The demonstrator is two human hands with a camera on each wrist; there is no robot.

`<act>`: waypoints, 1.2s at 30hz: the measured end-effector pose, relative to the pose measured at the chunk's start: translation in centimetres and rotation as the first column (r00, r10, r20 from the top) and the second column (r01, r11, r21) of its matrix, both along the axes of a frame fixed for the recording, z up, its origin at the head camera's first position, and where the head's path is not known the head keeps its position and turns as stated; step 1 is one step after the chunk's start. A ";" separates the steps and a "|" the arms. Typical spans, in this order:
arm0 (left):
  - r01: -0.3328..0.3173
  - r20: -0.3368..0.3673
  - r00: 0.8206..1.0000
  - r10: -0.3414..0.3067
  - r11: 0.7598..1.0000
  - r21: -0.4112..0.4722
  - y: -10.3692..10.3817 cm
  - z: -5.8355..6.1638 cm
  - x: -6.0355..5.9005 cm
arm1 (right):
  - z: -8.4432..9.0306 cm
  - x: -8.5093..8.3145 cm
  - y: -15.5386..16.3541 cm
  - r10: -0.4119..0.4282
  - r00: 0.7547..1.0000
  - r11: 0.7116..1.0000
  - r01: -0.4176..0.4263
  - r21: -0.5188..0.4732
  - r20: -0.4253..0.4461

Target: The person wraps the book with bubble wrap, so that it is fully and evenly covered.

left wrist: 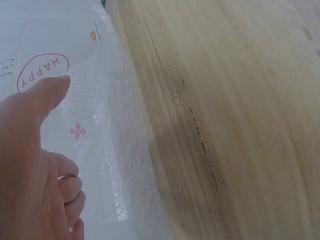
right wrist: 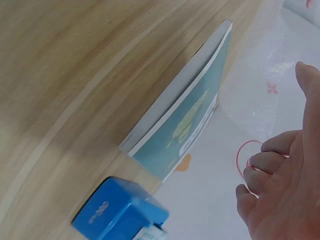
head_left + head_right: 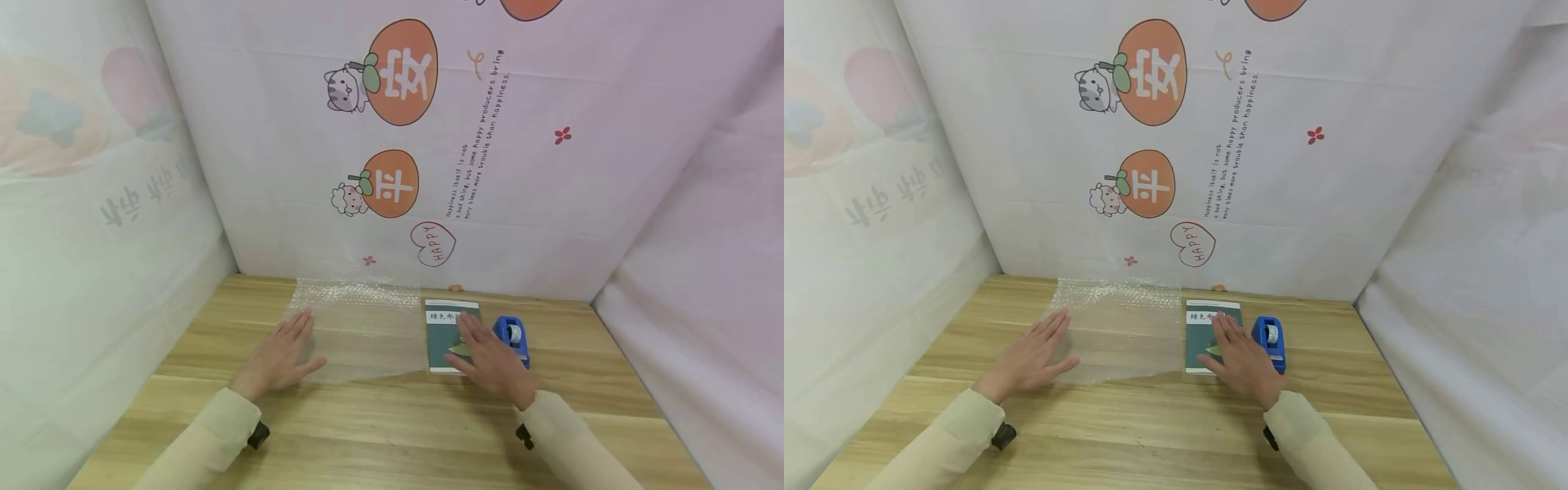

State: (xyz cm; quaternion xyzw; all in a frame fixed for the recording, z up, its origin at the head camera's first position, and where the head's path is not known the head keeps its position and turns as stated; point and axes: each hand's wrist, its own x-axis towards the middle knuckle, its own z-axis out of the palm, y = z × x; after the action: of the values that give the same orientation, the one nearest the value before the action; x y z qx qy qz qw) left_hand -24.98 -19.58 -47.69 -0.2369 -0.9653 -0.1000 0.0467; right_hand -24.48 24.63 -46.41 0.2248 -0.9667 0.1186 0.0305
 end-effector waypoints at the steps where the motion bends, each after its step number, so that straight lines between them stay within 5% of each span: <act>1: 0.000 0.002 1.000 0.000 1.000 0.002 0.0 0.0 0.0 | 0.0 0.0 -0.2 0.007 1.000 1.000 -0.007 -0.006 0.006; 15: 0.017 0.023 1.000 -0.017 1.000 0.004 -0.2 0.1 -0.1 | -0.1 -0.7 -4.3 0.086 0.996 0.994 -0.086 0.068 0.004; 36: 0.044 0.032 0.999 -0.043 0.999 -0.024 -1.9 -1.4 -1.1 | -1.8 -1.5 -8.3 0.152 0.987 0.982 -0.156 0.105 0.045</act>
State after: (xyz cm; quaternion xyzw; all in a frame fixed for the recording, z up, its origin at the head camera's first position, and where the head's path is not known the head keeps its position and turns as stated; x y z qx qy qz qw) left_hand -26.04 -21.44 -49.08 -0.2569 -0.9616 -0.0925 0.0265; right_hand -25.94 16.30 -48.17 0.2980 -0.9518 0.0722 -0.0088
